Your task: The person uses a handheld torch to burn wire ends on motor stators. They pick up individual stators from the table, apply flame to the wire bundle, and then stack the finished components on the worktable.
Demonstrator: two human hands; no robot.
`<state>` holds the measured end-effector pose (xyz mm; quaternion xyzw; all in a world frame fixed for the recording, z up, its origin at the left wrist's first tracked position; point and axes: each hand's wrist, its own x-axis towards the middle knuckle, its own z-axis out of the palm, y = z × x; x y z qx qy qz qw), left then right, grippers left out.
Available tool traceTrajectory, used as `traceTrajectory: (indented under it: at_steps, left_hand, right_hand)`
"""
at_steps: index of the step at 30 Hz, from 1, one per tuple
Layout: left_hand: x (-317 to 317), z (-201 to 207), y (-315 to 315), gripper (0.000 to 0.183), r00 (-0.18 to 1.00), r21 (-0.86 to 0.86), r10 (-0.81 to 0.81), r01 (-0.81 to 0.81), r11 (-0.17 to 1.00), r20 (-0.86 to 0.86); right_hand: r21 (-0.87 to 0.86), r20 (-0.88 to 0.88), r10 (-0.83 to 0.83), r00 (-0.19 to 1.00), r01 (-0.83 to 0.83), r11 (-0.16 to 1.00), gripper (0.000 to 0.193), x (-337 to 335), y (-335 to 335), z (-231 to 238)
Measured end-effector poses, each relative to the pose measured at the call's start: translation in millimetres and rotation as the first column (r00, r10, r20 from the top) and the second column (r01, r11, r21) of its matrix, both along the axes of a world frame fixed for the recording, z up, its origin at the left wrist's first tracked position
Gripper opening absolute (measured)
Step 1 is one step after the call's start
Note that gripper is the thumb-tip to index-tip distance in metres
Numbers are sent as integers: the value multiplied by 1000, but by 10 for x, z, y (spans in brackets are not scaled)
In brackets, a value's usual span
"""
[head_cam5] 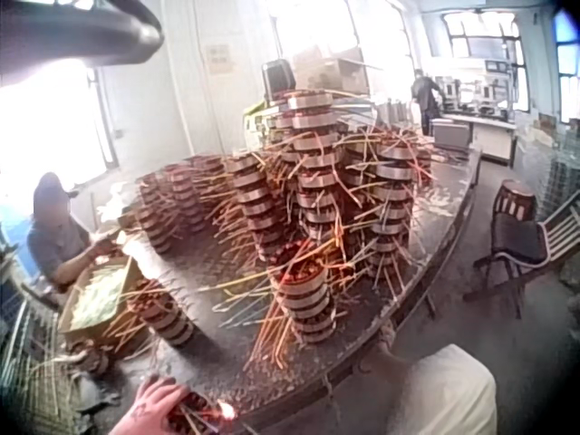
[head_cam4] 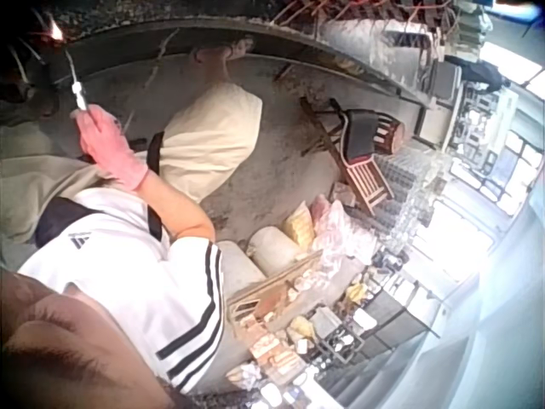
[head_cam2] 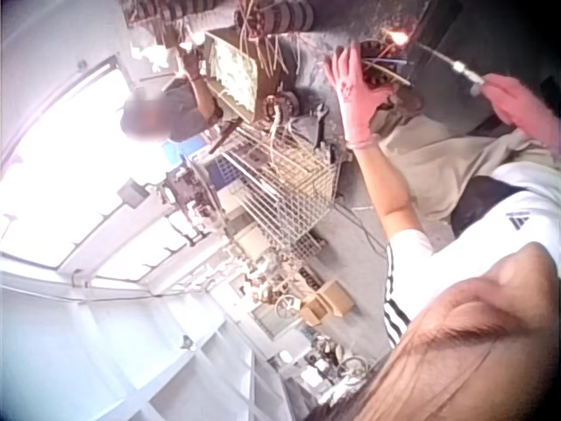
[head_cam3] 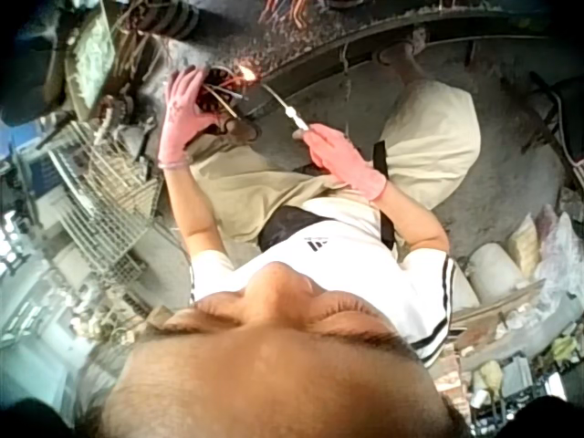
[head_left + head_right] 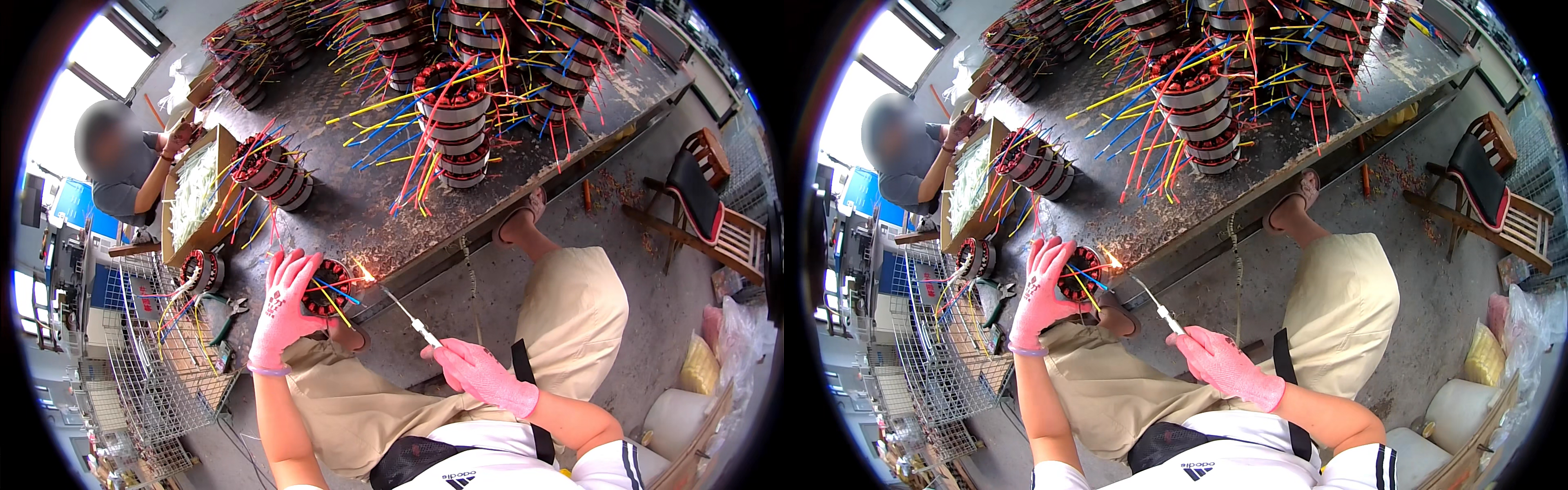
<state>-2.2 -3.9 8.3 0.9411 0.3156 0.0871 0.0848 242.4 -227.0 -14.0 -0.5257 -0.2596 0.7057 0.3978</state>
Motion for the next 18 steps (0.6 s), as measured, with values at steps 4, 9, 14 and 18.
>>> traceTrajectory:
  at_steps: [4,9,14,18]
  left_hand:
    - [22,12,-16,108,1000,-8,5,-5,1000,16]
    - [28,8,-13,107,1000,-11,3,-3,1000,30]
    - [39,25,-47,107,999,-14,30,-29,999,32]
    - [56,36,-57,105,999,-20,30,-30,999,33]
  right_hand:
    - [-8,-23,-9,1000,9,1000,31,-2,4,-2]
    - [-12,-21,-17,1000,17,1000,31,-5,3,-4]
    - [-30,-32,-15,999,14,999,31,5,1,-26]
    - [-4,-37,-20,999,20,1000,30,-14,5,-42]
